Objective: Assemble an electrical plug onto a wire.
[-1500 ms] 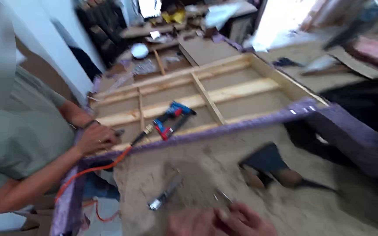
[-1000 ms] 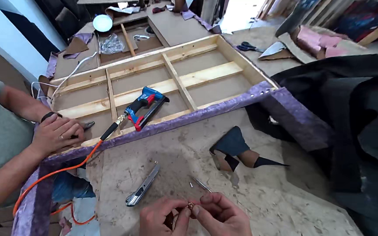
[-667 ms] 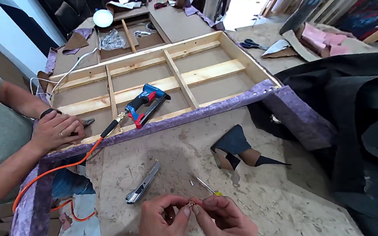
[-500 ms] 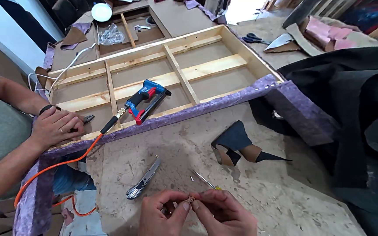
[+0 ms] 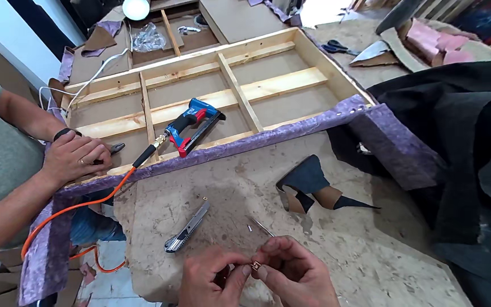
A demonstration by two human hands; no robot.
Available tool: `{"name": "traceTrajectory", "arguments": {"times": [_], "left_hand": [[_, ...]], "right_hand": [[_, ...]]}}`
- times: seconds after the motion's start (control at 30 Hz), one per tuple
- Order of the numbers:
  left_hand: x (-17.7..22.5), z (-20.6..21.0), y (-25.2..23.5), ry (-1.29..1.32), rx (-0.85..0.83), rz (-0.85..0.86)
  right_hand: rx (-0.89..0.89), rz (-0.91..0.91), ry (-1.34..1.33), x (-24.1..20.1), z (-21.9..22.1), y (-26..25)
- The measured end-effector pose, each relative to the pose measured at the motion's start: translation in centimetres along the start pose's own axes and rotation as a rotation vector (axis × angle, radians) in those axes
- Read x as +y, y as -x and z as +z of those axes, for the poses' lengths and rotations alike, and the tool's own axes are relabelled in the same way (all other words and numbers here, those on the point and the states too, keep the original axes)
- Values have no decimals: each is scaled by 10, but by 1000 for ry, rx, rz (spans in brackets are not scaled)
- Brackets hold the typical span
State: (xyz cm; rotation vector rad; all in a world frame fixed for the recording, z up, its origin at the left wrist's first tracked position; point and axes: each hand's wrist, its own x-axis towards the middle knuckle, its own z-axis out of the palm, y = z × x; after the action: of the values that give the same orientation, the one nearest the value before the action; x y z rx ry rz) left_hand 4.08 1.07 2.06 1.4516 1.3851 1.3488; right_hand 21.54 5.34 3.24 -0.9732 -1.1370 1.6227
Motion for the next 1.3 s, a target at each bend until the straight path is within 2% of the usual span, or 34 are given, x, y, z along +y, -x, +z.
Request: {"name": "traceTrajectory", "arguments": {"times": [0.1,0.2,0.27,0.37,0.47,0.6,0.73,0.87,1.07,1.17,1.3], "left_hand": [[-2,1,0,-98,-20,100],[-5,1,0,-293,-20,268],[-8,-1,0,-398,-33,409],[-12,-3,-1,-441,-75,533],[-12,0,0,-329,-85,439],[-10,5,-2,-266,9,254],[-10,6,-2,-288,52,240],[-9,5,-2,-235,26,207],[-8,6,0,-55,6,56],[-9,6,1,-36,-10,43],[-7,1,0,158,-90,-93]], "right_hand": [[-34,76,-115,2,-5,-1],[13,173,-208,-2,-2,0],[45,260,-215,-6,-1,0],[-25,358,-165,-10,-9,-4],[-90,371,-143,-13,-19,-8],[-75,157,-110,-7,-16,-3],[-2,7,43,-4,-3,1],[33,-108,162,-5,1,1],[4,-244,308,-2,-2,-2],[-38,-255,348,-2,-5,-4],[-137,-321,451,-4,-12,-8]]}}
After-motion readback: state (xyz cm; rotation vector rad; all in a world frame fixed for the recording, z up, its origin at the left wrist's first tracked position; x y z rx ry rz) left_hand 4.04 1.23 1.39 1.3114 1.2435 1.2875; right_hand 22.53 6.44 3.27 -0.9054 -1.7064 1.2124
